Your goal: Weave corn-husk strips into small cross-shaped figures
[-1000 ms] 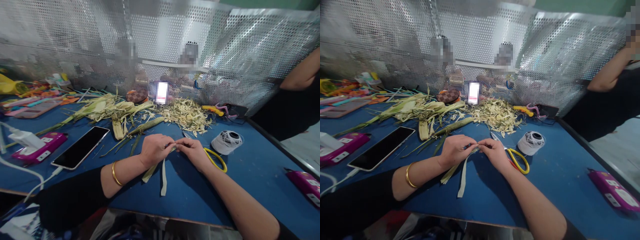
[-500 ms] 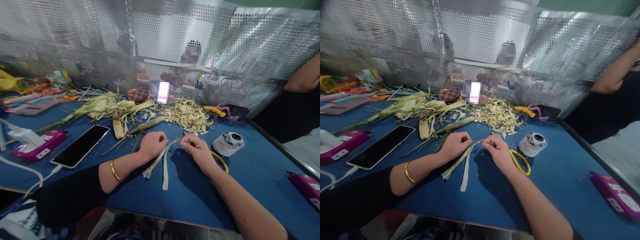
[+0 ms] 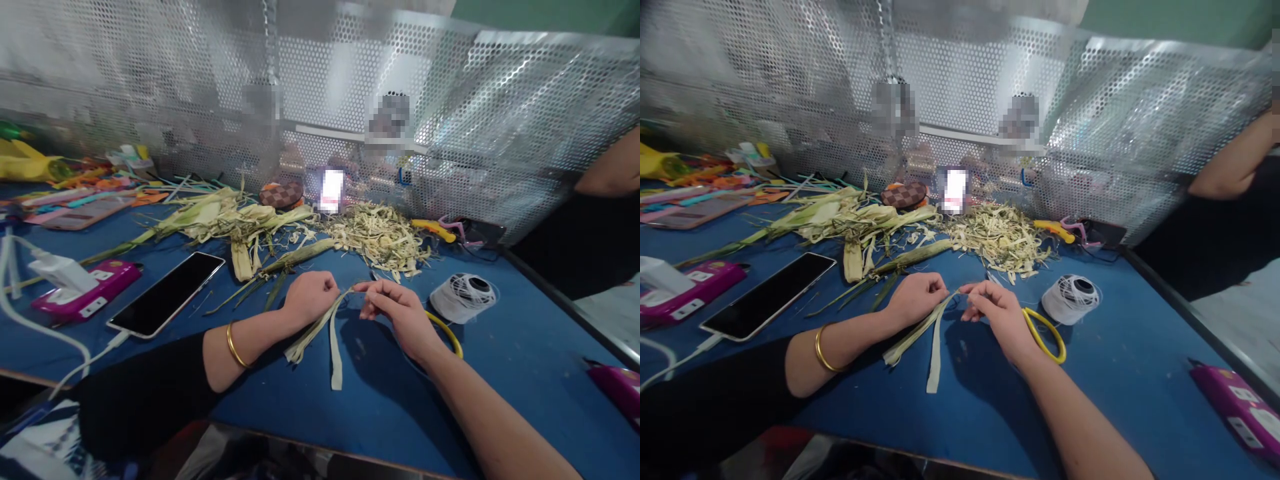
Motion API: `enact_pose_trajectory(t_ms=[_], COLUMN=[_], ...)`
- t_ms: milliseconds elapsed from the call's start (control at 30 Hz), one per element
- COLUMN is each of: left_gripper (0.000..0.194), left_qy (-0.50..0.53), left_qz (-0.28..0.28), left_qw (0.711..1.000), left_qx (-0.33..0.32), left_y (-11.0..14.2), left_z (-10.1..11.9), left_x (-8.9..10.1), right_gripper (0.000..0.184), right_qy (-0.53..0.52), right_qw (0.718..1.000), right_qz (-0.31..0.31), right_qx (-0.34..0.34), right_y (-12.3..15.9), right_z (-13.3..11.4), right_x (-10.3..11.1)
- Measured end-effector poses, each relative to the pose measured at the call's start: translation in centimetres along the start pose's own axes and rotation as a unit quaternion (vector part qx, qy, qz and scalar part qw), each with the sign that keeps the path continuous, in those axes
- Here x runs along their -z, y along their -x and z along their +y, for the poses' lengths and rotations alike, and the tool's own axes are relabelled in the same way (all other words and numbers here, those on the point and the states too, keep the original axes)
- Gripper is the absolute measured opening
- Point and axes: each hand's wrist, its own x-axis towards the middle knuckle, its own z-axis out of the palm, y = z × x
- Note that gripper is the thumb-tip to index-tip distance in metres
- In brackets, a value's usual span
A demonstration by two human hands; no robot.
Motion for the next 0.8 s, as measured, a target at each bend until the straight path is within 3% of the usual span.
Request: enact_pose_trajectory(t_ms=[200,300,433,667,800], left_gripper=[0.017,0.017,0.019,0.02,0.024], left_qy=[0.035,0.124,0.264,0.441,0.476], left_qz=[-0.006,-0.016,-0.029,-0.092,-0.118], left_qw=[0.999,0.992,0.964,0.892,0.871], left_qx=[-0.016,-0.029,-0.032,-0.034,-0.04], left_y=[-0.3,-0.6,-0.6,-0.1,0.1], left_z=[-0.5,-0.9,-0.7,0.3,0.4], left_x=[-0.2,-0.2,-0.1,-0.1,-0.1], right_gripper=[0.022,0.023,0.023,0.022,0.023], right_qy=[-0.033,-0.02,0.009,0.054,0.074], right_qw=[0.998,0.999,0.999,0.997,0.995], right_qz=[-0.061,-0.024,0.016,-0.019,-0.031], right_qx=[0.012,0.025,0.041,0.054,0.052], right_y=[-0.4,-0.6,-0.8,-1.0,-1.0], right_z=[0.3,0.6,0.8,0.8,0.7], right_x=[-0.3,-0.1,0.5,0.5,0.3])
